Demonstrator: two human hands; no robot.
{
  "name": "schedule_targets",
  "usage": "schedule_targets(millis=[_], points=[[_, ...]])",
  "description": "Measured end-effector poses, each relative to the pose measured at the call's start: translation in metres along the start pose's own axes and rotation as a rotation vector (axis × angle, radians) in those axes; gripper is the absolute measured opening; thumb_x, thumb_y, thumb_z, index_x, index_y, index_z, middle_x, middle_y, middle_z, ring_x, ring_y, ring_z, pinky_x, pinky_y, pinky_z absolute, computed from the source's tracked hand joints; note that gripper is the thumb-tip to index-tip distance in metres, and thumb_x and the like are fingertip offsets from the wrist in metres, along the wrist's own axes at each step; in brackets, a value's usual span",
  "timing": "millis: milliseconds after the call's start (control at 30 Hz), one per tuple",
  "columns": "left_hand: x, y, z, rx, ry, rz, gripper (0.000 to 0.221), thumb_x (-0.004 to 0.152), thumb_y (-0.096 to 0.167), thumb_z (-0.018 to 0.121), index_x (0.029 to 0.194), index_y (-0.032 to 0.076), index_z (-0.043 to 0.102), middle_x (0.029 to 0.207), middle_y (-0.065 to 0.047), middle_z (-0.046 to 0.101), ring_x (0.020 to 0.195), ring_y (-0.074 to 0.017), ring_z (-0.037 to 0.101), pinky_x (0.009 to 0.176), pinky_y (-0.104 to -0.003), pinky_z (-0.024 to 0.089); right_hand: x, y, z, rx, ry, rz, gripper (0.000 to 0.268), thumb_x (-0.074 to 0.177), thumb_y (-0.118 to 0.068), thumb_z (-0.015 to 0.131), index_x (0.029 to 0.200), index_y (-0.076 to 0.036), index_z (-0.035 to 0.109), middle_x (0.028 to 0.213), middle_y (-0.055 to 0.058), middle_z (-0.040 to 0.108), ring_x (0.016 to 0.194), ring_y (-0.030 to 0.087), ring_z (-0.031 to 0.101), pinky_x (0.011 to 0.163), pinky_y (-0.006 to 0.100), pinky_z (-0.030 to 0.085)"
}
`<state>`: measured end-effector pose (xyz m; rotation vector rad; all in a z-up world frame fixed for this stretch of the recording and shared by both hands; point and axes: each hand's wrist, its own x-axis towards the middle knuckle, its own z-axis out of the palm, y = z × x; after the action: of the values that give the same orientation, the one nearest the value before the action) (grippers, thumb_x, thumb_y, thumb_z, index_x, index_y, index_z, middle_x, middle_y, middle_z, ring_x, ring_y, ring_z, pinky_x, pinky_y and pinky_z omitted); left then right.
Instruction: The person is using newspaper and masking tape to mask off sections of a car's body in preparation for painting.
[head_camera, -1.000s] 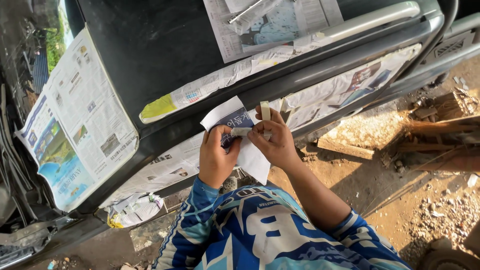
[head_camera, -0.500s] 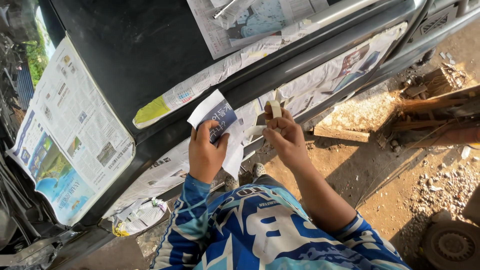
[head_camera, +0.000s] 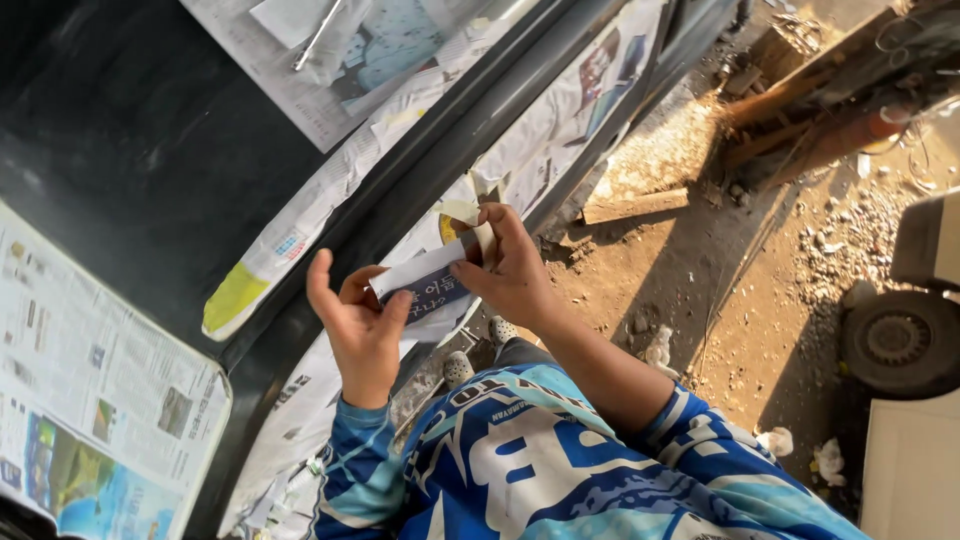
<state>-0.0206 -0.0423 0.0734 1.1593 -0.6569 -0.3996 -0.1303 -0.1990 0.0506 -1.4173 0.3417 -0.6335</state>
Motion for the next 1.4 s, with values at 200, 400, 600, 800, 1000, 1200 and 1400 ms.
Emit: schedule_targets(millis=[200, 400, 600, 800, 1000, 1200, 1400], points=[[0.007, -0.048, -0.01, -0.047, -0.102, -0.308, 0.027, 0.094, 0.01, 0.075, 0.116, -0.004, 0.069, 0.099, -0.009, 0.075, 0.086, -0.011, 0.069, 0.077, -0.025, 0.058, -0.007, 0.006, -0.012, -0.083, 0.09, -0.014, 0.048, 0.091, 0.008, 0.073, 0.128, -0.007, 0.046, 0.106, 0.0, 0.06, 0.09, 0.004, 0.058, 0.078, 0.021, 0.051], [0.013, -0.046, 0.003, 0.105, -0.175, -0.252, 0.024, 0.097, 0.017, 0.075, 0.104, -0.006, 0.073, 0.089, -0.008, 0.077, 0.076, -0.0079, 0.068, 0.066, -0.024, 0.055, -0.013, 0.007, -0.029, -0.16, 0.178, 0.007, 0.051, 0.089, 0.007, 0.075, 0.128, -0.008, 0.046, 0.096, -0.001, 0.058, 0.08, 0.003, 0.055, 0.067, 0.019, 0.046], [0.022, -0.04, 0.022, 0.339, -0.199, -0.226, 0.031, 0.096, 0.026, 0.07, 0.103, -0.004, 0.074, 0.079, -0.007, 0.078, 0.066, -0.0077, 0.072, 0.057, -0.023, 0.056, -0.009, 0.004, -0.047, -0.06, 0.133, -0.013, 0.048, 0.09, 0.0, 0.074, 0.128, -0.007, 0.046, 0.1, 0.003, 0.062, 0.084, 0.007, 0.062, 0.07, 0.021, 0.053], [0.023, -0.045, 0.034, 0.287, -0.113, -0.203, 0.028, 0.097, 0.023, 0.071, 0.104, -0.003, 0.077, 0.082, -0.008, 0.079, 0.072, -0.0091, 0.071, 0.062, -0.026, 0.056, -0.004, -0.017, -0.049, -0.313, 0.169, -0.348, 0.019, 0.102, -0.015, 0.072, 0.108, 0.002, 0.065, 0.142, 0.014, 0.051, 0.126, 0.022, 0.057, 0.103, 0.034, 0.05], [0.018, -0.045, 0.037, 0.231, -0.159, -0.22, 0.025, 0.096, 0.02, 0.068, 0.105, -0.002, 0.076, 0.079, -0.006, 0.077, 0.068, -0.0074, 0.07, 0.059, -0.026, 0.055, 0.003, -0.031, -0.036, -0.66, 0.156, -0.325, 0.018, 0.094, -0.016, 0.077, 0.095, 0.0, 0.07, 0.144, 0.02, 0.053, 0.127, 0.032, 0.061, 0.103, 0.041, 0.051], [0.014, -0.043, 0.038, 0.228, -0.169, -0.218, 0.024, 0.096, 0.02, 0.069, 0.099, -0.002, 0.075, 0.069, -0.004, 0.071, 0.06, -0.0055, 0.06, 0.052, -0.027, 0.048, 0.007, -0.028, -0.032, -0.686, 0.163, -0.298, 0.019, 0.09, -0.018, 0.08, 0.093, -0.002, 0.07, 0.144, 0.023, 0.052, 0.129, 0.036, 0.06, 0.101, 0.042, 0.053], [0.012, -0.037, 0.041, 0.298, -0.194, -0.23, 0.025, 0.097, 0.022, 0.067, 0.1, -0.001, 0.075, 0.066, -0.005, 0.07, 0.056, -0.0074, 0.059, 0.049, -0.028, 0.045, 0.007, -0.027, -0.029, -0.721, 0.185, -0.335, 0.021, 0.09, -0.017, 0.082, 0.09, -0.002, 0.069, 0.142, 0.022, 0.053, 0.131, 0.036, 0.06, 0.105, 0.046, 0.051]])
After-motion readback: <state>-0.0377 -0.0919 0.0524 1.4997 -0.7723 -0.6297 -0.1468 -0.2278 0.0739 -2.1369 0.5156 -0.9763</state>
